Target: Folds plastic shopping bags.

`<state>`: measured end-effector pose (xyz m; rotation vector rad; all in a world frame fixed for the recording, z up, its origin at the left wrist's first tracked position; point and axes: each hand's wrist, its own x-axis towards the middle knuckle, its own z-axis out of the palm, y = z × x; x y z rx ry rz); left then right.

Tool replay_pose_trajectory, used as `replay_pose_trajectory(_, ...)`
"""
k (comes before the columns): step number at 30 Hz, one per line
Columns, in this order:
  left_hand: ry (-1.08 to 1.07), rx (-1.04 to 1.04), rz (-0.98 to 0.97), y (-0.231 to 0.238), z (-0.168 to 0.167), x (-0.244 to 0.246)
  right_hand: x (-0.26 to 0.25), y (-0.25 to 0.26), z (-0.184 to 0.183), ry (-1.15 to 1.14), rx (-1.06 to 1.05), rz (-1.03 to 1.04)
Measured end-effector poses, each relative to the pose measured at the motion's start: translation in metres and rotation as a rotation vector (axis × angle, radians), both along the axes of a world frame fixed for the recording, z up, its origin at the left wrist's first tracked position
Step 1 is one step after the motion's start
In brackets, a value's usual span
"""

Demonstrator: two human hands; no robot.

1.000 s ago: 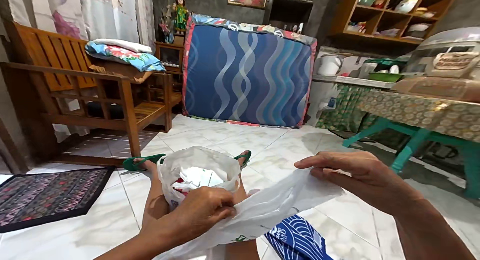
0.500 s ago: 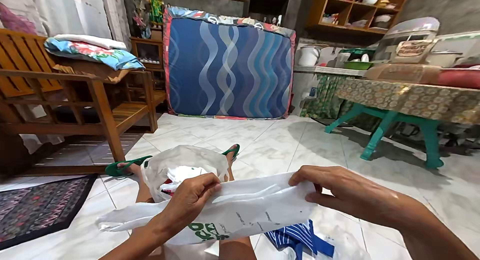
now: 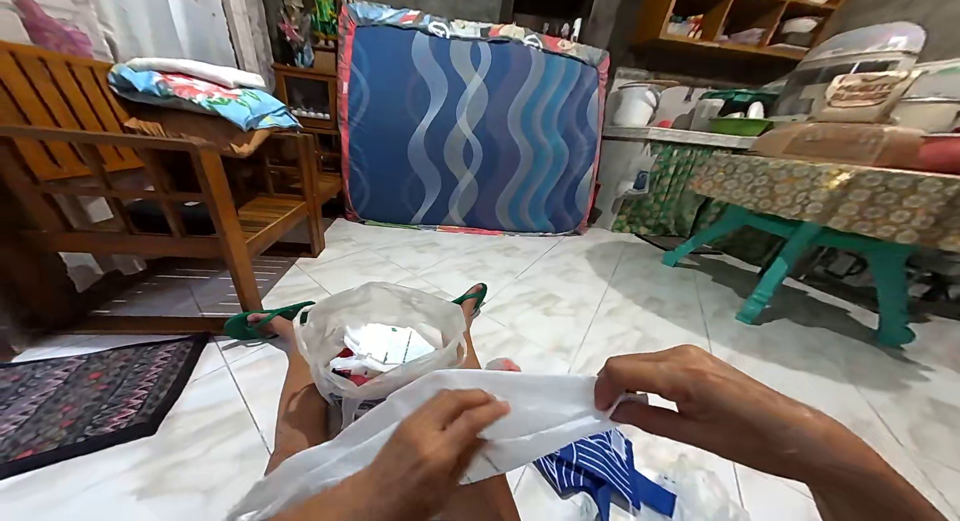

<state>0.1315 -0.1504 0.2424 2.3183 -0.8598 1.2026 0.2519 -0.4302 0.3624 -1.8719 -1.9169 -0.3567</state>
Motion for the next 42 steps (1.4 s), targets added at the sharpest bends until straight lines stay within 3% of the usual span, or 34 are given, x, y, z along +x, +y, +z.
replay_pose_trajectory(3, 0.166, -0.016, -0.193, -0.022, -0.005, -0.003, -0.010, 0.011, -0.008, -0.101, 0.021, -0.021)
replay_pose_trajectory(7, 0.227, -0.111, -0.306, -0.047, -0.006, 0.001, -0.020, 0.021, -0.019, -0.167, -0.001, -0.046)
replay_pose_trajectory(10, 0.408, -0.161, -0.387, -0.053, -0.002, 0.002, -0.022, 0.025, -0.019, -0.152, -0.022, -0.013)
replay_pose_trajectory(16, 0.758, 0.011, -0.251, -0.031, -0.001, -0.001, -0.016, 0.014, -0.024, -0.173, 0.068, -0.120)
replay_pose_trajectory(19, 0.768, 0.024, -0.139, -0.012, -0.031, -0.011, -0.001, 0.009, -0.029, -0.287, 0.250, -0.301)
replay_pose_trajectory(23, 0.853, 0.043, 0.102, 0.033, -0.087, -0.030, 0.019, 0.002, -0.026, -0.353, 0.271, -0.410)
replay_pose_trajectory(29, 0.791, -0.543, 0.449, 0.097, -0.138, -0.035, 0.037, -0.007, -0.020, -0.269, 0.218, -0.435)
replay_pose_trajectory(32, 1.111, -0.894, 0.508, 0.118, -0.169, -0.023, 0.045, -0.012, -0.020, -0.232, 0.194, -0.461)
replay_pose_trajectory(35, 1.276, -1.206, 0.399, 0.118, -0.187, -0.020, 0.048, -0.021, -0.025, -0.201, 0.183, -0.503)
replay_pose_trajectory(37, 1.344, -1.177, 0.344, 0.119, -0.190, -0.021, 0.049, -0.030, -0.027, -0.176, 0.168, -0.530)
replay_pose_trajectory(40, 1.371, -0.894, 0.510, 0.134, -0.204, -0.019, 0.048, -0.043, -0.029, -0.115, 0.124, -0.546)
replay_pose_trajectory(42, 1.372, -0.841, 0.569, 0.139, -0.204, -0.019, 0.046, -0.051, -0.030, -0.044, 0.098, -0.544)
